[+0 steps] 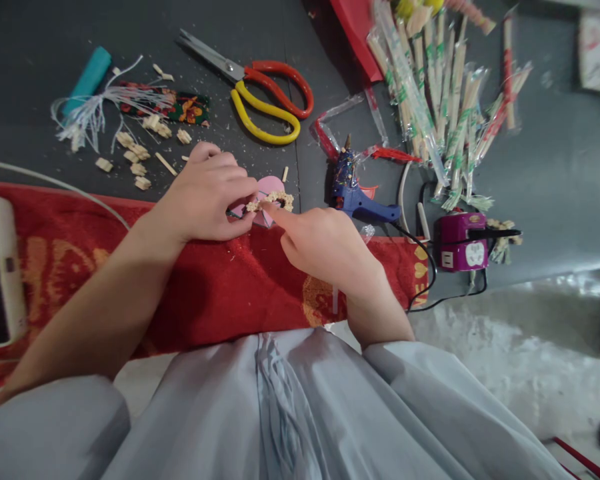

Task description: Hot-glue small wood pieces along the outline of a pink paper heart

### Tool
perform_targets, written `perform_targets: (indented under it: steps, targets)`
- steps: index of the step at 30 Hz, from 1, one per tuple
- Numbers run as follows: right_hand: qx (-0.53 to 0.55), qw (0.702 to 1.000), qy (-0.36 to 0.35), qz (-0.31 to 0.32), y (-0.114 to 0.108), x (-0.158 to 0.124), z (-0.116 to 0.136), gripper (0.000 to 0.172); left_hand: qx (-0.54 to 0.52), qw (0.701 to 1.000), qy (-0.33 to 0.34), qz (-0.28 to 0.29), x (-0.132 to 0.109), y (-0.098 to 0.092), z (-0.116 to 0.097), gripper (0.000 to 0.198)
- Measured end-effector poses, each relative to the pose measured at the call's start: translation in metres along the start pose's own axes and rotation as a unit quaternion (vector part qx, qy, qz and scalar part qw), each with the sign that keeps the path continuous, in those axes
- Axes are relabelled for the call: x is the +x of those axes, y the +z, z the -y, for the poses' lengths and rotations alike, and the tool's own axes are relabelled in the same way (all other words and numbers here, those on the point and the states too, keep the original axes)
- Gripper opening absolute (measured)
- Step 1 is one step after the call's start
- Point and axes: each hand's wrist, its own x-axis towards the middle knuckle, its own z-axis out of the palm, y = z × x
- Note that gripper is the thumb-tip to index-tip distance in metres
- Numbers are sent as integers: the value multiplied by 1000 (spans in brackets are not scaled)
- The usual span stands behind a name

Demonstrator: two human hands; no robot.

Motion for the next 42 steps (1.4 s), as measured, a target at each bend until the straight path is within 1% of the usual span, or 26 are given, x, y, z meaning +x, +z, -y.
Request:
perform_targets:
  steps: [4,11,17,26,29,33,38,42]
  targets:
    - [5,1000,13,-3,0,1,-4,61,-30,999,-13,9,0,-2,0,27]
    - [14,999,35,-34,4,0,-12,63,1,1000,-10,25,1,-6,-3,31]
    - [13,997,52,-53,4,-2,-17,61,-9,1000,-8,25,3,-5,-2,33]
    - [14,998,57,-38,0,-6,-16,53,-8,1000,-19,20,3,-4,-3,27]
    - [13,998,55,-32,-1,-7,-16,51,-12,1000,-17,15,2,-4,-3,28]
    - [19,998,45,-28,-2,-8,-15,49,-24,1000,-15,8,2,-3,-2,27]
    - [21,999,33,-19,-3,-9,-14,41,-45,999,-24,17,3,-5,-4,24]
    - [22,999,23,-14,-3,-11,-13,39,-27,999,-15,11,3,-4,-3,24]
